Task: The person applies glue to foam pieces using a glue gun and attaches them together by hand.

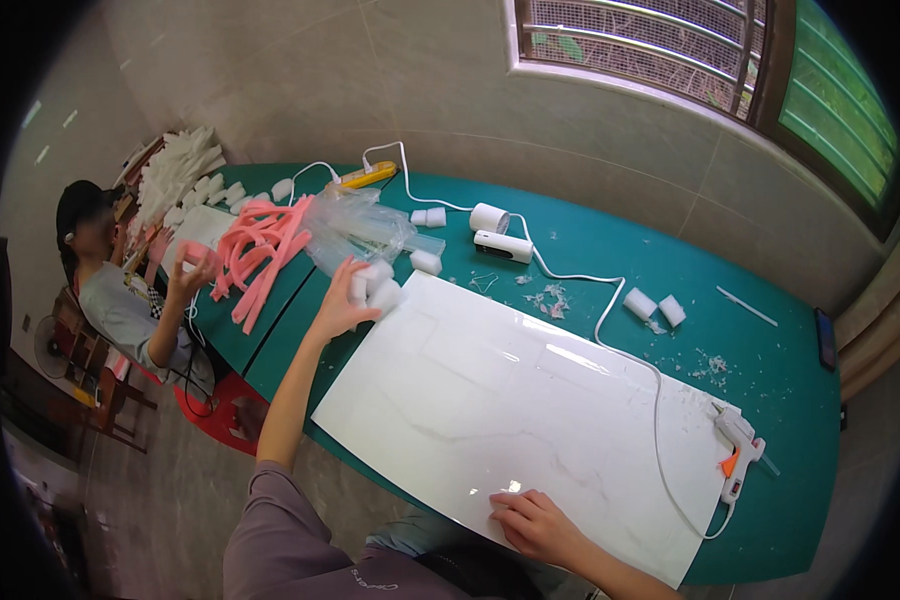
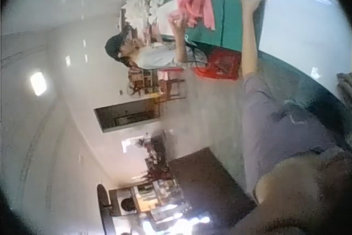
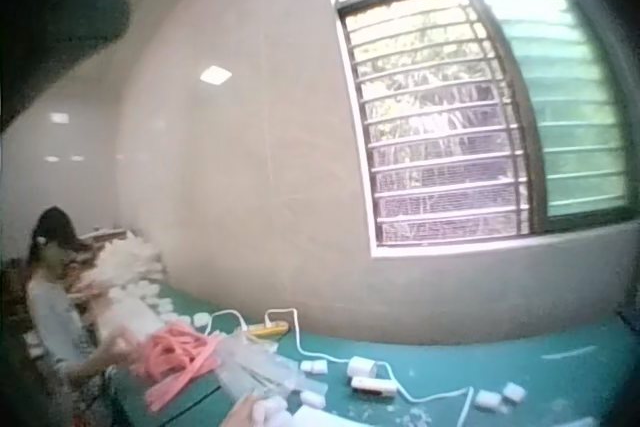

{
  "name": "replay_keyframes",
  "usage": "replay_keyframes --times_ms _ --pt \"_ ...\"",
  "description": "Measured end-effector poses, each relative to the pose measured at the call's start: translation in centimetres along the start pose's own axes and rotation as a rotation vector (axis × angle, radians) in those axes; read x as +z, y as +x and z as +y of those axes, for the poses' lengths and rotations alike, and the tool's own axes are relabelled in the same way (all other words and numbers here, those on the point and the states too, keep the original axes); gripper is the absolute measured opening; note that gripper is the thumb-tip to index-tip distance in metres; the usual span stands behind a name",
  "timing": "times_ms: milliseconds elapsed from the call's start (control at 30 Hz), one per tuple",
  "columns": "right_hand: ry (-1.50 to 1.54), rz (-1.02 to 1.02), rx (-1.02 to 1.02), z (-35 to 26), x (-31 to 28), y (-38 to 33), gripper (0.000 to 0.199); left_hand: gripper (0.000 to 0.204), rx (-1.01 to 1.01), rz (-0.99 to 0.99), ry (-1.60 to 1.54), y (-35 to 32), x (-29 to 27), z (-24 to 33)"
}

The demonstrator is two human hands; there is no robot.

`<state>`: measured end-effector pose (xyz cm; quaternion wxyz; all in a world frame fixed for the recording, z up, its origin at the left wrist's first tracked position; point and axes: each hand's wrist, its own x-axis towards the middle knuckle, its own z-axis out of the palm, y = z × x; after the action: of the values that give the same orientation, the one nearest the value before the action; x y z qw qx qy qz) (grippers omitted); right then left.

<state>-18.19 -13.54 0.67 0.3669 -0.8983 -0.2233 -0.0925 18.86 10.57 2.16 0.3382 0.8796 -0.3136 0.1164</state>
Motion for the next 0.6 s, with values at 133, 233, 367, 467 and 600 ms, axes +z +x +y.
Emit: replay_keyframes --times_ms 133,233,367,467,600 --pt "-0.002 0.006 0.016 -0.2 -0.2 0.2 0.021 0.077 -0.047 -0.136 -0.098 0.3 -0.7 0.3" --pt "0.003 -0.006 -0.002 -0.3 0.0 0.4 0.022 0.067 0.023 -0.184 -0.08 0.3 -1.4 -0.8" --pt "-0.006 -0.027 0.019 -0.5 -0.2 0.2 0.022 0.043 0.085 -0.078 -0.004 -0.7 -1.7 2.4" --pt "-0.008 -0.01 0.013 -0.4 0.0 0.2 0.024 0.037 0.229 0.083 0.094 -1.9 -4.7 4.6" --pt "0.0 -0.012 0.012 -0.6 0.1 0.3 0.024 0.056 0.267 0.232 0.398 -2.7 -12.2 5.7"
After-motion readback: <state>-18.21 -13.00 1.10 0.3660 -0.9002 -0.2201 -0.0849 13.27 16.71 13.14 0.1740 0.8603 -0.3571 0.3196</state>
